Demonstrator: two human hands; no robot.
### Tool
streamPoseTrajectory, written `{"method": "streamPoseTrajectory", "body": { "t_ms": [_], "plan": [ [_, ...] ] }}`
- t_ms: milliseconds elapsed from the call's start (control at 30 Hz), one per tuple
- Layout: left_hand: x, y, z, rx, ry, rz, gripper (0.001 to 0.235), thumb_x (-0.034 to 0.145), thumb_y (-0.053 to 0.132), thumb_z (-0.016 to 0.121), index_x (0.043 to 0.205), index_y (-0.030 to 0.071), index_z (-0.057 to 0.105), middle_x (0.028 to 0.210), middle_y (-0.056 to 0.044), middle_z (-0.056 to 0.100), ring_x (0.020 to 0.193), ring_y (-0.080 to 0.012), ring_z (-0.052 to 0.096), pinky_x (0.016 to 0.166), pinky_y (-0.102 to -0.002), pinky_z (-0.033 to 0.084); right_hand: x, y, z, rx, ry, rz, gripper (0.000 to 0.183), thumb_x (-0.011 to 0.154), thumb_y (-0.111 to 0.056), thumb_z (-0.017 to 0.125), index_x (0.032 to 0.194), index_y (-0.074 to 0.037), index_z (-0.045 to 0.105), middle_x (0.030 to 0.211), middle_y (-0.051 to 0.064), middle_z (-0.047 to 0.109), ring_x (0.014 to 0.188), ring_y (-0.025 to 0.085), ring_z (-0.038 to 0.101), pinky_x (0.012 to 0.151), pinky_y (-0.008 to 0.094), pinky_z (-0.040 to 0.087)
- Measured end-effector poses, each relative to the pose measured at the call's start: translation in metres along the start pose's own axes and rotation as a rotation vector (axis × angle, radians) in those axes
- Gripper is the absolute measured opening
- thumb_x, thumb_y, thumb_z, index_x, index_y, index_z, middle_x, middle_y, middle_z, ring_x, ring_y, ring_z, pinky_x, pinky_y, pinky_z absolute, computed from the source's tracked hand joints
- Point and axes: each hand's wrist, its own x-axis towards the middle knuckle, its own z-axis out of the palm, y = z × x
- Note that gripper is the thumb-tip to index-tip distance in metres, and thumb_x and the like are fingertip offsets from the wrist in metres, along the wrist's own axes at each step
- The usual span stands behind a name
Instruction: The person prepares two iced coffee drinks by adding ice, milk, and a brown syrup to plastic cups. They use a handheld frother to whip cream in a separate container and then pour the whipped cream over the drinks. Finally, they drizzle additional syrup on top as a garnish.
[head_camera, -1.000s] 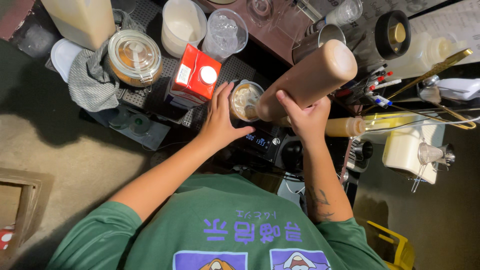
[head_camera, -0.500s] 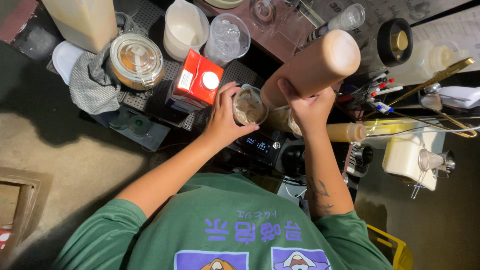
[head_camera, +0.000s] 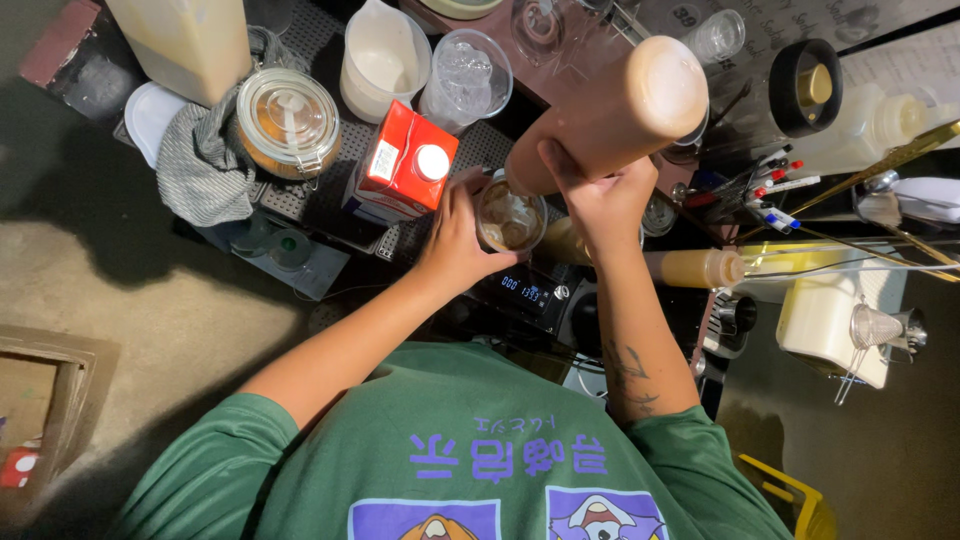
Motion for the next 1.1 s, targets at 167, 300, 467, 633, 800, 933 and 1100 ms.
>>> {"method": "streamPoseTrajectory", "body": {
  "t_ms": [167, 300, 467, 633, 800, 933, 1100],
  "plan": [
    [0.001, -0.001, 0.0, 0.04, 0.019, 0.032, 0.116, 0.058, 0.031, 0.102, 0.144, -0.001, 0.032, 0.145, -0.023, 0.041, 0.138, -0.0428, 0.041, 0.117, -0.052, 0.036, -0.001, 0.002, 0.008, 0.078, -0.009, 0.014, 0.031, 0.09, -0.012, 0.087, 0.112, 0.003, 0.071, 0.105, 0.005, 0.075, 0.095, 0.013, 0.071, 0.087, 0.029, 0.058],
    [0.001, 0.003, -0.001, 0.009, 0.0, -0.059, 0.117, 0.059, 0.033, 0.101, 0.148, 0.0, 0.032, 0.145, -0.022, 0.042, 0.138, -0.0413, 0.043, 0.115, -0.049, 0.042, -0.004, 0.008, 0.011, 0.131, -0.004, -0.001, 0.027, 0.09, -0.01, 0.086, 0.109, 0.003, 0.072, 0.103, 0.004, 0.074, 0.093, 0.013, 0.07, 0.086, 0.029, 0.058],
    [0.001, 0.003, -0.001, 0.051, 0.007, -0.029, 0.118, 0.061, 0.035, 0.102, 0.148, -0.002, 0.03, 0.145, -0.024, 0.04, 0.138, -0.0434, 0.042, 0.115, -0.051, 0.041, -0.012, 0.012, 0.013, 0.239, -0.011, 0.055, 0.025, 0.092, -0.009, 0.084, 0.108, 0.004, 0.071, 0.103, 0.004, 0.073, 0.092, 0.011, 0.069, 0.086, 0.028, 0.057],
    [0.001, 0.001, -0.001, 0.081, 0.034, 0.029, 0.118, 0.06, 0.036, 0.103, 0.146, 0.0, 0.031, 0.146, -0.024, 0.04, 0.138, -0.0437, 0.043, 0.115, -0.052, 0.04, -0.023, 0.01, 0.009, 0.251, -0.027, 0.115, 0.024, 0.092, -0.009, 0.083, 0.108, 0.004, 0.071, 0.103, 0.005, 0.074, 0.091, 0.011, 0.07, 0.085, 0.027, 0.057],
    [0.001, 0.002, -0.003, 0.069, 0.045, 0.071, 0.113, 0.059, 0.032, 0.103, 0.144, 0.002, 0.035, 0.146, -0.023, 0.042, 0.137, -0.0438, 0.044, 0.115, -0.052, 0.041, -0.035, 0.006, -0.002, 0.208, -0.066, 0.137, 0.024, 0.092, -0.01, 0.083, 0.107, 0.004, 0.072, 0.1, 0.006, 0.075, 0.089, 0.012, 0.071, 0.083, 0.027, 0.057],
    [0.004, 0.006, -0.003, 0.06, 0.074, 0.109, 0.108, 0.061, 0.032, 0.104, 0.14, 0.003, 0.036, 0.146, -0.023, 0.044, 0.136, -0.043, 0.046, 0.115, -0.051, 0.042, -0.04, 0.002, -0.017, 0.069, -0.091, 0.159, 0.024, 0.09, -0.012, 0.084, 0.106, 0.002, 0.073, 0.1, 0.006, 0.076, 0.088, 0.012, 0.072, 0.082, 0.027, 0.058],
    [0.005, 0.007, -0.003, 0.049, 0.072, 0.106, 0.108, 0.062, 0.033, 0.104, 0.139, 0.003, 0.036, 0.146, -0.023, 0.043, 0.136, -0.0418, 0.046, 0.115, -0.05, 0.042, -0.038, -0.002, -0.034, 0.052, -0.123, 0.146, 0.029, 0.089, -0.013, 0.084, 0.109, 0.003, 0.071, 0.103, 0.007, 0.075, 0.093, 0.013, 0.072, 0.085, 0.028, 0.058]
  ]
}}
